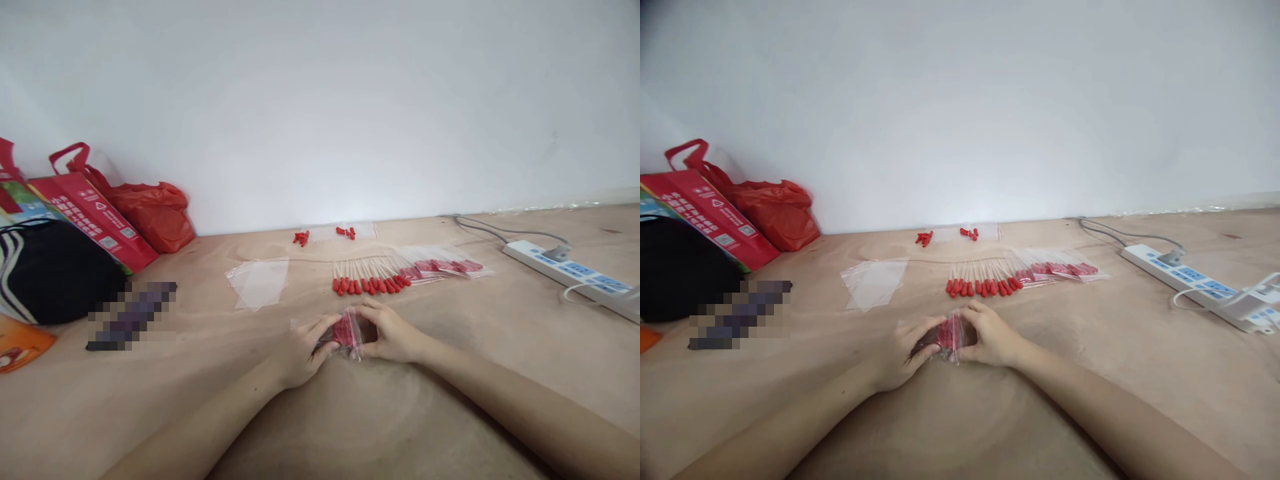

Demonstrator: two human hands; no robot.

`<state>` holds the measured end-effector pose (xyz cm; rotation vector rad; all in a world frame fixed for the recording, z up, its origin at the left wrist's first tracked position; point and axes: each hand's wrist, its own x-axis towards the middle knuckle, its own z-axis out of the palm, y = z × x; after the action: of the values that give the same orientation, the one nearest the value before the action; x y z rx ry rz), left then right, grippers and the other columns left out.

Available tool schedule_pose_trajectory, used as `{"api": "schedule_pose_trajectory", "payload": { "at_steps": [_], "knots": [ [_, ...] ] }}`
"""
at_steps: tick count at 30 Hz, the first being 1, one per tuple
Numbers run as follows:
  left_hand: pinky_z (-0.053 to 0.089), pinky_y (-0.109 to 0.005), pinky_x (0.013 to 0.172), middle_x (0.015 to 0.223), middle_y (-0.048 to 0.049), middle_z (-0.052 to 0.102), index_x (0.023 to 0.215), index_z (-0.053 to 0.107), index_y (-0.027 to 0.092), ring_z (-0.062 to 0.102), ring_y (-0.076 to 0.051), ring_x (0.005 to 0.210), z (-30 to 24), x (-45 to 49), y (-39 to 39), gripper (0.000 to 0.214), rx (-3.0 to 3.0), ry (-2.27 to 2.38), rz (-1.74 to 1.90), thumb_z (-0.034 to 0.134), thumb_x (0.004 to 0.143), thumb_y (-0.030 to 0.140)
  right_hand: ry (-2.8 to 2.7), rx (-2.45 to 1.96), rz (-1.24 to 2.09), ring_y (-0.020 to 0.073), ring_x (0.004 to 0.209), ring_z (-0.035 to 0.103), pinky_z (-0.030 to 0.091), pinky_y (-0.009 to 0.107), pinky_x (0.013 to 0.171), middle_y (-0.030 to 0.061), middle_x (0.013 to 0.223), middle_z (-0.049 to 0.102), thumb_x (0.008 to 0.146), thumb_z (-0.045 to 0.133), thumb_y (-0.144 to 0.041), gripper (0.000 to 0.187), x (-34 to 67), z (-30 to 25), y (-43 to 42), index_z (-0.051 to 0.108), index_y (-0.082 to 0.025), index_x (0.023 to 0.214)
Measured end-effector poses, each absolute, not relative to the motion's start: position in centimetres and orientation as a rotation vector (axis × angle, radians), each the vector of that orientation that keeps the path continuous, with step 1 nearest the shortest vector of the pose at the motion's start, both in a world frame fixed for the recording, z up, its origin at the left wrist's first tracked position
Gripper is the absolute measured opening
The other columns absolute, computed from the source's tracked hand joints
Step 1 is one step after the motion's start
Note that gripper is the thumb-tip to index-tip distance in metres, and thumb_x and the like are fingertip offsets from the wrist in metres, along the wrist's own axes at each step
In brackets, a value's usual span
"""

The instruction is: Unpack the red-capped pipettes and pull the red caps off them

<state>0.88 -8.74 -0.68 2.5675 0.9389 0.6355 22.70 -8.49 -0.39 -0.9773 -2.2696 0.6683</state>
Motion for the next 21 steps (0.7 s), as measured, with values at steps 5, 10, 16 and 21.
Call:
{"api": "schedule_pose_trajectory", "payload": {
  "at_steps": [5,10,16,21],
  "knots": [
    [0.042,-0.032,0.09,0.116,-0.0062,0.055,0.121,0.039,0.022,0.052,-0.017,0.105,-0.87,0.87,-8.44,0.035,2.574,0.912,0.678,0.043,0.086,0.025,-2.248,-1.076,0.571,0.0152,0.076,0.049,0.042,0.028,0.068,0.0044,0.081,0.052,0.069,0.062,-0.027,0.02,22.34,-0.08,-8.65,0.058,-0.016,0.085],
    [0.044,-0.03,0.086,0.112,-0.0054,0.058,0.117,0.043,0.021,0.055,-0.016,0.1,-0.81,0.9,-8.46,0.032,2.548,0.911,0.687,0.045,0.085,0.026,-2.177,-1.016,0.602,0.0138,0.073,0.05,0.042,0.025,0.064,0.0034,0.078,0.055,0.068,0.062,-0.021,0.015,22.27,0.21,-8.78,0.055,-0.016,0.08],
    [0.044,-0.03,0.085,0.113,-0.0052,0.058,0.12,0.041,0.022,0.055,-0.017,0.1,-1.03,0.83,-8.43,0.035,2.539,0.934,0.693,0.045,0.085,0.024,-2.229,-0.954,0.609,0.0158,0.078,0.055,0.042,0.027,0.069,0.0052,0.087,0.062,0.068,0.066,-0.036,0.035,22.15,-0.27,-8.76,0.059,-0.018,0.097],
    [0.044,-0.029,0.084,0.109,-0.0056,0.059,0.118,0.042,0.021,0.056,-0.016,0.098,-1.26,0.76,-8.22,0.033,2.517,0.939,0.688,0.045,0.085,0.024,-2.204,-0.896,0.67,0.0127,0.075,0.056,0.043,0.023,0.067,0.0052,0.086,0.062,0.077,0.056,-0.03,0.021,22.3,-0.09,-8.75,0.064,-0.02,0.094]
  ]
}}
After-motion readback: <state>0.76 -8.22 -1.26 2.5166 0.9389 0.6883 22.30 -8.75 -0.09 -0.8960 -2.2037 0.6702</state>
